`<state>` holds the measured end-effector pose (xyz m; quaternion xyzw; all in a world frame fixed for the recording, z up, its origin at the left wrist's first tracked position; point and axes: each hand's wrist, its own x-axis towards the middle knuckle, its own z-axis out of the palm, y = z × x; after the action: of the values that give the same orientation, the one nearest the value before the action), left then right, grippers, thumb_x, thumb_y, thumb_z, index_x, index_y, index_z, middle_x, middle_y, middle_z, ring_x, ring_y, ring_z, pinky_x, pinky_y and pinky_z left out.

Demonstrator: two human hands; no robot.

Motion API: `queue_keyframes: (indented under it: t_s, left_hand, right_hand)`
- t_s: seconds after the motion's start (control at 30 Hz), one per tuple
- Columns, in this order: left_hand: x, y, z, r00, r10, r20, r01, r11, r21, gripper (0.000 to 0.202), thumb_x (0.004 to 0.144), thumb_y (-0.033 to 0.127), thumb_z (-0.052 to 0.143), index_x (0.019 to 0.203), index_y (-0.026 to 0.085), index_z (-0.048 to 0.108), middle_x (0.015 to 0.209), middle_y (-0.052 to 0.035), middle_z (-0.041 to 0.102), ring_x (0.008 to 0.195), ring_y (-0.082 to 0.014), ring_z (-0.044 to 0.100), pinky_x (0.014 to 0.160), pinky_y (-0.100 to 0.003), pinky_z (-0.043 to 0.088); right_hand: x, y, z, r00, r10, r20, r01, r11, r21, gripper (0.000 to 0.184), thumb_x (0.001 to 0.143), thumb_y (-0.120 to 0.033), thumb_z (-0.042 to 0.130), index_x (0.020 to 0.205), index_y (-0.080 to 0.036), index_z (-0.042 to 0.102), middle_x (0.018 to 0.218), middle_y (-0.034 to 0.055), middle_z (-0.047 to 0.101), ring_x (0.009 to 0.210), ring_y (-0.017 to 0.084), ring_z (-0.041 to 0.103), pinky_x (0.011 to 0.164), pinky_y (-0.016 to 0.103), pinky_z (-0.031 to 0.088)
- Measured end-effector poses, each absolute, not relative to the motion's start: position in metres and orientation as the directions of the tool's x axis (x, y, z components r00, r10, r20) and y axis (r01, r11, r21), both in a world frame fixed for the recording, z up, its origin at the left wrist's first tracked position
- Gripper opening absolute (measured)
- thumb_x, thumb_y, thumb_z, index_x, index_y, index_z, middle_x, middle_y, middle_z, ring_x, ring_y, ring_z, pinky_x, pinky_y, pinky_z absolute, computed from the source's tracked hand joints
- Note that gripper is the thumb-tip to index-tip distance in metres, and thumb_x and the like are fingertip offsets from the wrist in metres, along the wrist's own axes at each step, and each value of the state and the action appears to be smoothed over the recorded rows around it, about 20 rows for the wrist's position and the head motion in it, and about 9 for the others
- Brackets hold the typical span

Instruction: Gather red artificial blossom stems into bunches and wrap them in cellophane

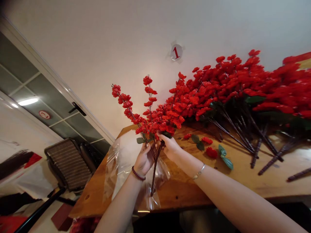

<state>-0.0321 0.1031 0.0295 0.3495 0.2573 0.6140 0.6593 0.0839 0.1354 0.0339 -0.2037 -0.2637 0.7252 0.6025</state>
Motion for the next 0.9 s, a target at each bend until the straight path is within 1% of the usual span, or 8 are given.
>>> queue_keyframes:
  t_s: [0.1,0.2,0.27,0.33,0.43,0.53,0.7,0.9]
  left_hand:
    - [-0.033,0.104,0.029,0.092,0.993,0.079,-0.644,-0.001,0.765,0.02,0.074,0.015,0.072,0.091,0.02,0.062,0.09,0.0006,0.069,0.077,-0.0102,0.064,0.086,-0.027,0.048]
    - [-0.033,0.105,0.029,0.078,0.994,0.082,-0.647,-0.013,0.762,0.02,0.075,0.016,0.071,0.093,0.021,0.063,0.092,0.0007,0.069,0.079,-0.0109,0.064,0.091,-0.029,0.046]
    - [-0.033,0.107,0.029,0.075,0.993,0.088,-0.648,-0.019,0.762,0.02,0.075,0.016,0.071,0.093,0.021,0.063,0.092,0.0006,0.069,0.081,-0.0121,0.065,0.093,-0.031,0.045]
    - [-0.034,0.108,0.028,0.074,0.993,0.095,-0.65,-0.024,0.759,0.021,0.075,0.016,0.071,0.094,0.021,0.063,0.092,0.0004,0.069,0.082,-0.0129,0.065,0.093,-0.032,0.045]
    - [-0.036,0.109,0.026,0.068,0.993,0.091,-0.654,-0.025,0.756,0.022,0.074,0.015,0.071,0.094,0.021,0.063,0.091,0.0003,0.07,0.08,-0.0123,0.065,0.09,-0.03,0.047]
    - [-0.037,0.109,0.026,0.065,0.994,0.084,-0.658,-0.02,0.753,0.024,0.073,0.014,0.071,0.095,0.021,0.063,0.091,0.0002,0.07,0.08,-0.0124,0.066,0.086,-0.028,0.049]
    - [-0.036,0.108,0.026,0.087,0.992,0.089,-0.66,-0.01,0.751,0.028,0.072,0.014,0.073,0.097,0.021,0.063,0.092,-0.0007,0.07,0.082,-0.0136,0.066,0.088,-0.03,0.048]
    - [-0.036,0.11,0.024,0.055,0.995,0.083,-0.641,-0.028,0.767,0.025,0.072,0.015,0.073,0.095,0.02,0.063,0.091,-0.0007,0.069,0.082,-0.0132,0.065,0.091,-0.031,0.047]
  right_hand:
    - [0.085,0.133,0.038,-0.2,0.975,-0.091,-0.771,-0.214,-0.599,0.025,0.056,-0.027,0.08,0.065,-0.019,0.058,0.053,-0.0062,0.054,0.048,0.008,0.046,0.047,0.023,0.035]
    - [0.085,0.132,0.041,-0.217,0.971,-0.103,-0.776,-0.236,-0.585,0.019,0.062,-0.024,0.077,0.071,-0.019,0.061,0.059,-0.0041,0.06,0.05,0.009,0.049,0.047,0.023,0.036]
    - [0.086,0.133,0.042,-0.224,0.968,-0.117,-0.782,-0.25,-0.571,0.013,0.067,-0.022,0.073,0.071,-0.018,0.06,0.059,-0.0037,0.06,0.05,0.009,0.05,0.048,0.022,0.038]
    - [0.087,0.133,0.043,-0.267,0.953,-0.145,-0.781,-0.302,-0.546,0.01,0.072,-0.021,0.068,0.069,-0.018,0.059,0.057,-0.0034,0.058,0.05,0.009,0.051,0.049,0.022,0.041]
    - [0.091,0.134,0.044,-0.312,0.935,-0.168,-0.798,-0.353,-0.488,0.012,0.076,-0.021,0.062,0.065,-0.018,0.056,0.055,-0.0026,0.055,0.049,0.01,0.051,0.05,0.023,0.042]
    - [0.092,0.134,0.045,-0.3,0.935,-0.189,-0.817,-0.354,-0.456,0.015,0.078,-0.019,0.056,0.064,-0.018,0.055,0.055,-0.0025,0.054,0.047,0.009,0.05,0.045,0.022,0.038]
    - [0.09,0.134,0.045,-0.316,0.925,-0.21,-0.797,-0.379,-0.47,0.016,0.081,-0.02,0.052,0.065,-0.018,0.055,0.054,-0.0032,0.053,0.047,0.009,0.049,0.041,0.021,0.032]
    - [0.09,0.134,0.045,-0.322,0.921,-0.221,-0.784,-0.39,-0.483,0.013,0.079,-0.019,0.054,0.067,-0.018,0.056,0.054,-0.0028,0.054,0.048,0.01,0.051,0.045,0.022,0.037]
